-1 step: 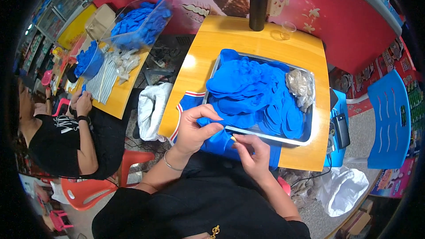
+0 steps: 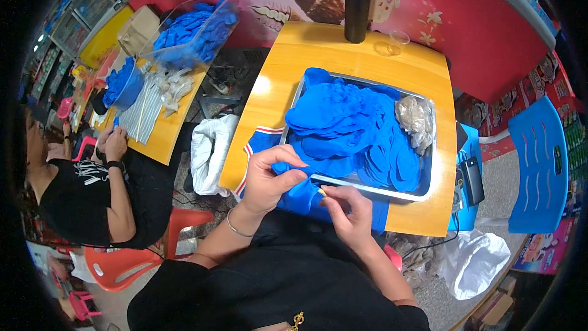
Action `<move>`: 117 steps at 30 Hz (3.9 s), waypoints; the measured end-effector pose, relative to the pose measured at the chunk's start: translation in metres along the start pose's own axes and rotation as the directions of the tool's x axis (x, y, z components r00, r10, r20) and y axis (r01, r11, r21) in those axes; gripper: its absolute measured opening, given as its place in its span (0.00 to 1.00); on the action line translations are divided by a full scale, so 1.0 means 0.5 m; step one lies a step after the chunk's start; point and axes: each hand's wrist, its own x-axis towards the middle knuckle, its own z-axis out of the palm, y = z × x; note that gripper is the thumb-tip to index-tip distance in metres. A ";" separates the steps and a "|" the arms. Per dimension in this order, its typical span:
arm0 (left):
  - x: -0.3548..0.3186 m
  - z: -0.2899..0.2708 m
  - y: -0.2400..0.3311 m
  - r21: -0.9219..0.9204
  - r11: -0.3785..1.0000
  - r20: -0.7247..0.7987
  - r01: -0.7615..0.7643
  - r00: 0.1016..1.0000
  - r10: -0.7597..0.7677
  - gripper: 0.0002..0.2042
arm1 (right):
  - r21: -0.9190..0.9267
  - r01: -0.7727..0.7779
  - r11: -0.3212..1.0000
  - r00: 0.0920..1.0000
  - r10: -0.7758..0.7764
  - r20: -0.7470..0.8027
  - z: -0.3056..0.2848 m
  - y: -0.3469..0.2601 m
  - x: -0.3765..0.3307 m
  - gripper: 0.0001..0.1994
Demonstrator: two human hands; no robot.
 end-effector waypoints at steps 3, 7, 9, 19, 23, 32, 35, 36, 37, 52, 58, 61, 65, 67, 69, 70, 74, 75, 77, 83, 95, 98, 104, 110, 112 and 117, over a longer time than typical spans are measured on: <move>-0.005 -0.009 -0.006 -0.022 0.998 0.009 -0.059 0.998 0.060 0.09 | 0.150 -0.040 0.988 0.999 0.036 0.032 0.006 -0.001 -0.002 0.07; -0.009 0.000 -0.010 -0.036 0.991 -0.051 -0.127 0.991 0.125 0.14 | 0.312 -0.105 0.944 0.993 0.084 0.078 0.009 -0.005 -0.002 0.07; -0.014 0.008 -0.013 -0.038 0.991 -0.090 -0.131 0.988 0.127 0.16 | 0.336 -0.125 0.933 0.991 0.099 0.094 0.013 -0.012 -0.002 0.07; -0.008 0.051 0.002 -0.347 0.936 -0.271 -0.064 0.962 -0.035 0.15 | 0.445 -0.261 0.857 0.963 0.200 0.179 0.016 -0.007 -0.005 0.07; 0.003 0.059 0.011 -0.558 0.829 -0.280 0.041 0.931 -0.235 0.14 | 0.620 -0.292 0.728 0.956 0.213 0.200 0.013 -0.003 -0.006 0.06; 0.030 0.021 -0.005 -0.230 0.971 -0.241 -0.060 0.971 0.003 0.17 | 0.269 -0.109 0.957 0.994 0.111 0.010 -0.008 -0.010 0.020 0.05; 0.046 -0.008 0.001 0.215 0.953 -0.071 -0.216 0.969 0.236 0.16 | 0.179 -0.139 0.974 0.990 0.138 0.017 -0.009 -0.011 0.020 0.06; 0.048 -0.016 -0.001 0.214 0.954 -0.070 -0.212 0.970 0.231 0.16 | 0.180 -0.142 0.973 0.990 0.142 0.015 -0.012 -0.011 0.021 0.06; 0.049 -0.025 -0.002 0.306 0.915 0.003 -0.263 0.961 0.275 0.14 | 0.192 -0.151 0.970 0.988 0.144 0.049 -0.014 -0.012 0.022 0.06; 0.089 -0.009 -0.045 -0.276 0.959 -0.325 -0.059 0.945 -0.035 0.08 | 0.435 -0.206 0.876 0.975 0.220 0.019 -0.082 0.002 0.029 0.04; 0.120 -0.018 -0.075 -0.090 0.989 -0.197 0.118 0.971 -0.134 0.03 | -0.242 -0.177 0.954 0.969 0.126 -0.212 -0.177 0.004 0.090 0.05; 0.129 -0.016 -0.079 0.112 0.963 -0.036 0.246 0.969 -0.244 0.03 | -0.680 -0.080 0.729 0.997 0.070 -0.043 -0.211 -0.017 0.115 0.05; 0.137 -0.031 -0.099 0.545 0.815 0.087 0.198 0.953 -0.290 0.04 | -0.840 0.008 0.542 0.986 0.138 0.098 -0.250 -0.020 0.137 0.07; 0.140 -0.028 -0.105 0.684 0.727 0.131 0.063 0.969 -0.207 0.05 | -0.838 -0.002 0.546 0.999 0.037 0.021 -0.266 -0.007 0.154 0.07; 0.137 -0.034 -0.116 0.822 0.562 0.192 -0.092 0.974 -0.120 0.09 | -0.812 -0.059 0.581 0.988 -0.081 -0.130 -0.285 0.020 0.184 0.08; 0.138 -0.030 -0.114 0.820 0.563 0.198 -0.098 0.973 -0.119 0.09 | -0.812 -0.063 0.580 0.987 -0.083 -0.136 -0.294 0.032 0.208 0.08; 0.138 -0.014 -0.088 0.852 0.504 0.141 -0.139 0.989 0.035 0.10 | -0.947 -0.112 0.300 0.969 -0.178 -0.171 -0.302 0.074 0.298 0.13; 0.136 -0.011 -0.079 0.853 0.507 0.111 -0.122 0.992 0.051 0.11 | -0.979 -0.111 0.172 0.970 -0.196 -0.144 -0.300 0.086 0.314 0.15; 0.126 -0.006 -0.057 0.803 0.590 0.088 -0.084 0.996 0.022 0.11 | -0.983 -0.094 0.159 0.965 -0.229 -0.129 -0.305 0.119 0.332 0.16; 0.094 -0.004 -0.039 0.586 0.810 0.097 -0.027 0.995 -0.037 0.10 | -0.860 -0.215 0.463 0.976 0.063 -0.210 -0.333 0.097 0.353 0.08; 0.091 0.099 -0.062 -0.461 0.670 0.395 0.582 0.811 -0.432 0.24 | -0.083 -0.151 0.985 0.957 0.167 0.238 -0.191 -0.155 0.202 0.06; 0.074 0.103 -0.090 -0.447 0.752 0.246 0.485 0.875 -0.418 0.20 | -0.104 -0.132 0.986 0.952 0.155 0.265 -0.174 -0.140 0.180 0.06; 0.084 0.075 -0.042 0.370 0.928 0.262 -0.044 0.963 -0.058 0.22 | -0.143 -0.095 0.985 0.959 0.129 0.252 -0.143 -0.119 0.168 0.26; 0.072 0.084 -0.026 0.323 0.938 0.261 0.124 0.941 -0.215 0.25 | -0.480 0.044 0.876 0.985 0.042 0.168 -0.106 -0.100 0.165 0.22; 0.066 0.077 -0.054 0.169 0.976 0.262 0.135 0.949 -0.176 0.23 | -0.480 0.006 0.877 0.985 0.077 0.153 -0.113 -0.101 0.164 0.17; 0.054 0.077 -0.076 -0.358 0.774 0.272 0.523 0.851 -0.449 0.14 | -0.067 -0.103 0.992 0.960 0.117 0.253 -0.159 -0.107 0.158 0.11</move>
